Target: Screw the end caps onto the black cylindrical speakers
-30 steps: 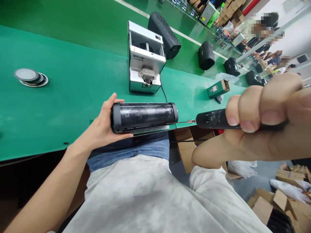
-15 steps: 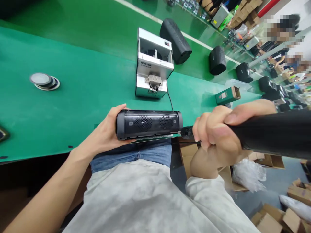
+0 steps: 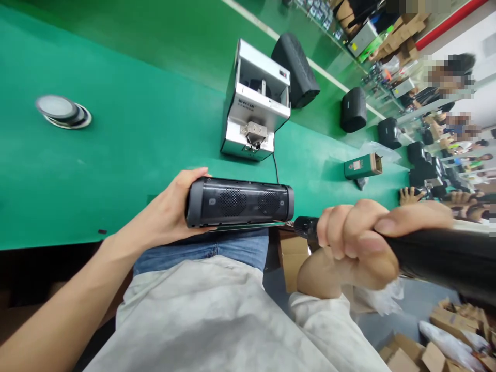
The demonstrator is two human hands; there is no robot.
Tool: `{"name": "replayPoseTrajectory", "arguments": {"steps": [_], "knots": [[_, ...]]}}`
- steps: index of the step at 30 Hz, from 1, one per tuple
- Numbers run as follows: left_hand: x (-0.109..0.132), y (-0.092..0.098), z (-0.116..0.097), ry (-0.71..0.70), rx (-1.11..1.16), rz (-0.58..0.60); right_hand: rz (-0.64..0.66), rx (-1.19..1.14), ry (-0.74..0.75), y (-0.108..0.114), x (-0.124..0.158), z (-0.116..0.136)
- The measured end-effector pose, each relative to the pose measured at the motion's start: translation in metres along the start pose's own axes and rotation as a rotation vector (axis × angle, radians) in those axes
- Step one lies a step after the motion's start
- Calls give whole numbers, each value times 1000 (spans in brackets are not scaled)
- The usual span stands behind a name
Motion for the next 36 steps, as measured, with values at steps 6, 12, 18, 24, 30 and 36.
{"name": "replayPoseTrajectory", "arguments": {"steps": [6, 12, 18, 24, 30, 36], "knots": [[2, -3, 8, -8, 2, -9, 190, -116, 145, -6, -37, 29], [1, -3, 4, -31, 38, 9, -299, -55, 353, 18, -105, 42], [2, -3, 6, -14, 50, 4, -267, 103, 380, -40, -158, -39], [2, -4, 8, 13, 56, 14, 202, -145, 398, -56, -174, -72], [1, -3, 7, 13, 43, 14, 308, -223, 450, -60, -164, -61], [1, -1, 6, -19, 18, 3, -168, 79, 296, -8, -116, 15]]}}
Point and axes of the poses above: each hand's wrist, its own x-axis away from the middle knuckle, its own y-axis out of the back of the hand, z = x × y, the point moved 10 cm from there along -x, towards the middle knuckle, and after that the axes turned 2 degrees about y, right-handed, at the moved point
